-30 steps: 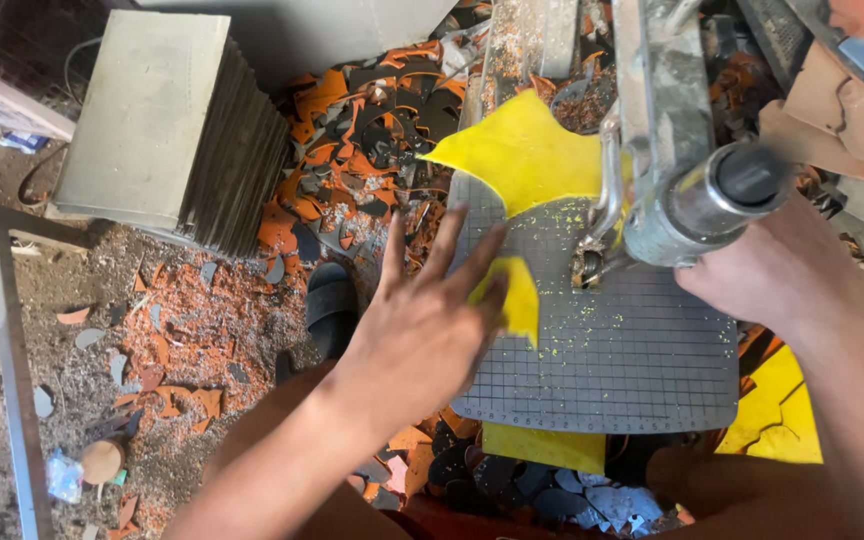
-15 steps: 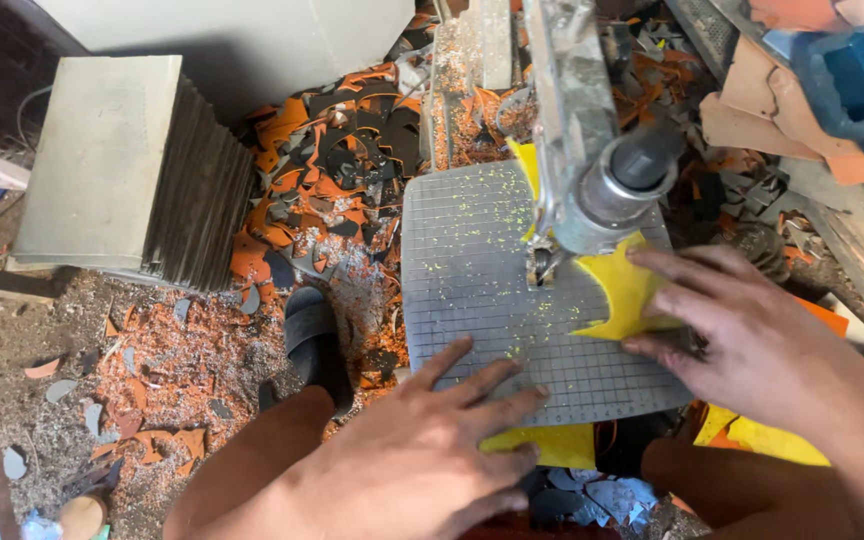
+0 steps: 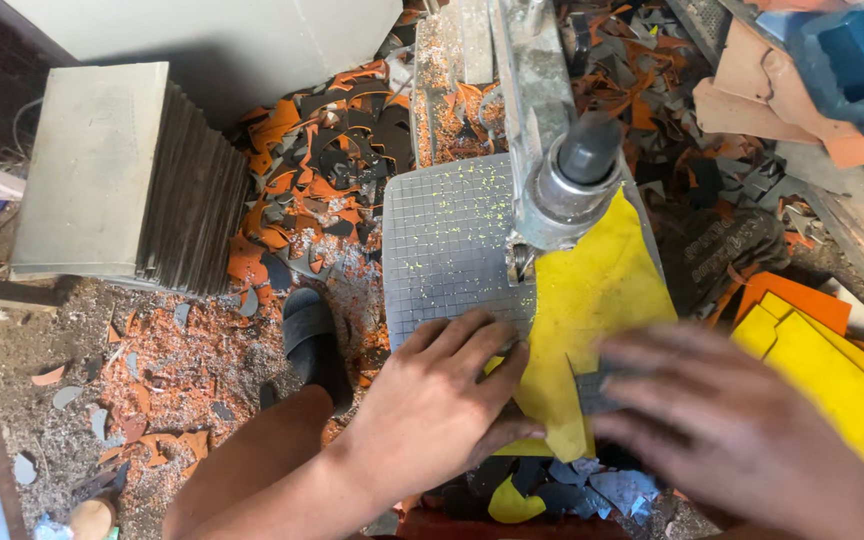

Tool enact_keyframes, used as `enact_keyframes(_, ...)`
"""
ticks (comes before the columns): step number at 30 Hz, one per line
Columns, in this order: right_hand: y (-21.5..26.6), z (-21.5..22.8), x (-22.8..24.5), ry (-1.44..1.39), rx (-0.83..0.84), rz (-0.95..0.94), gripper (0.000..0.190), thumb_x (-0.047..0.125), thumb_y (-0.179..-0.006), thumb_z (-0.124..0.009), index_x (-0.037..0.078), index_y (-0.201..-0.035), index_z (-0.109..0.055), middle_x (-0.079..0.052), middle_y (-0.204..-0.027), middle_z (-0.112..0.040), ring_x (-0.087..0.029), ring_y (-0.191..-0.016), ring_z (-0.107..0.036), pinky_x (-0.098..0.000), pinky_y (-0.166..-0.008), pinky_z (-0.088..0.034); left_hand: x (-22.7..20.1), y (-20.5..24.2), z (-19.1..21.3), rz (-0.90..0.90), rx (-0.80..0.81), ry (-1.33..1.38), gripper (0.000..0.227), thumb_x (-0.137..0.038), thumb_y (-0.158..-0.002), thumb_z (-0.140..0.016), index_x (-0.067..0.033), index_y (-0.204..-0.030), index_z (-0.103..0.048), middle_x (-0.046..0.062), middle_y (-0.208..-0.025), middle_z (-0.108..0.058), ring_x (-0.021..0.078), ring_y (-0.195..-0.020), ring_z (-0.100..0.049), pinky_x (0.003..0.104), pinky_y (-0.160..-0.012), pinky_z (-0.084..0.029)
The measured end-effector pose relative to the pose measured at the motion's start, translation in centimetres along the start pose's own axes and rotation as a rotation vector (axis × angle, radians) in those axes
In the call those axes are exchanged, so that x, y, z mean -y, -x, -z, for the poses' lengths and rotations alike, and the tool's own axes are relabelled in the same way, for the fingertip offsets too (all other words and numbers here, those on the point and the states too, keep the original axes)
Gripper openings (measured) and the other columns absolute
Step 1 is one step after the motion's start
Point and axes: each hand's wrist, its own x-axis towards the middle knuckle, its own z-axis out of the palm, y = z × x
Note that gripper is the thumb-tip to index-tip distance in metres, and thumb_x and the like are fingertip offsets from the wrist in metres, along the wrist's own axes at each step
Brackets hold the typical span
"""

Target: The person uses a vertical band saw to cut yellow foam sheets into shoe sole shapes. They guide the foam through the blade, rotate the pieces to follow the outline, and remove the cut shapes as they are completed.

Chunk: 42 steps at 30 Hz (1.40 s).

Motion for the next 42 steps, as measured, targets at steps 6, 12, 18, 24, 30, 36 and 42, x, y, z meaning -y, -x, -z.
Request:
enact_keyframes(6,-0.9,1.5,-4.9,0.216,0.011,-0.238,0.068,0.042,-0.066,-0.081,0.007,-0.124,-0.073,-0.021,-0.148,-0.060,-0.039,-0.135,-0.056,-0.0444,-0.106,-0.047,0.5,0.2,0.2,-0.033,0.053,-0.010,0.054,-0.037,-0.079,-0.079,-0.0002,-0.117,-0.071,0.014,-0.113,-0.063,0.0333,-0.119,-0.060,0.046,-0.101,-0.048)
enact_keyframes(12,1.0,0.8,-3.2,0.245,0.165,-0.082,0.042,0.046,-0.074,-0.077,0.016,-0.102,-0.075,-0.010,-0.123,-0.072,-0.030,-0.128,-0.062,-0.0404,-0.104,-0.049,0.7,0.9,0.9,-0.077,0.106,0.157,0.051,-0.049,-0.082,-0.080,-0.0052,-0.105,-0.071,0.012,-0.109,-0.064,0.0336,-0.119,-0.061,0.049,-0.108,-0.046)
enact_keyframes(18,0.8,-2.8,2.9,0.328,0.131,-0.090,0.045,0.046,-0.082,-0.077,0.009,-0.107,-0.077,-0.013,-0.115,-0.074,-0.026,-0.102,-0.066,-0.0474,-0.092,-0.053,-1.6,1.7,0.5,0.127,0.056,-0.022,0.081,-0.063,-0.070,-0.079,0.0041,-0.115,-0.069,0.023,-0.115,-0.063,0.0426,-0.120,-0.057,0.057,-0.102,-0.042)
enact_keyframes(24,-1.9,-1.8,-0.9,0.109,-0.018,-0.231,0.030,0.020,-0.075,-0.082,0.005,-0.102,-0.079,-0.007,-0.104,-0.077,-0.023,-0.079,-0.068,-0.0376,-0.073,-0.056,1.6,2.5,2.1,0.193,0.081,-0.301,0.062,-0.044,-0.076,-0.073,-0.0082,-0.127,-0.068,0.022,-0.138,-0.059,0.0457,-0.137,-0.045,0.069,-0.108,-0.031)
enact_keyframes(30,-5.0,-2.9,-2.7,-0.047,-0.009,-0.170,0.016,0.012,-0.073,-0.081,0.010,-0.089,-0.079,-0.005,-0.087,-0.072,-0.025,-0.080,-0.068,-0.0371,-0.073,-0.057,3.1,2.2,2.3,0.156,0.134,-0.409,0.050,-0.028,-0.085,-0.069,-0.0074,-0.130,-0.066,0.025,-0.146,-0.053,0.0457,-0.141,-0.043,0.069,-0.112,-0.033)
enact_keyframes(36,-5.3,-4.1,-2.4,-0.030,-0.055,-0.206,0.016,0.014,-0.076,-0.083,0.009,-0.091,-0.078,-0.007,-0.088,-0.070,-0.026,-0.082,-0.067,-0.0389,-0.076,-0.056,3.5,1.9,1.6,0.162,0.065,-0.162,0.069,-0.050,-0.084,-0.067,0.0025,-0.129,-0.064,0.032,-0.145,-0.051,0.0514,-0.136,-0.046,0.065,-0.108,-0.037)
enact_keyframes(42,-5.9,-4.7,-2.0,-0.100,-0.054,-0.209,0.019,0.017,-0.076,-0.082,0.011,-0.094,-0.080,-0.005,-0.092,-0.073,-0.024,-0.083,-0.069,-0.0378,-0.078,-0.055,6.1,0.8,1.0,0.154,0.024,-0.279,0.048,-0.028,-0.093,-0.067,-0.0021,-0.133,-0.066,0.030,-0.148,-0.053,0.0421,-0.141,-0.051,0.059,-0.116,-0.038)
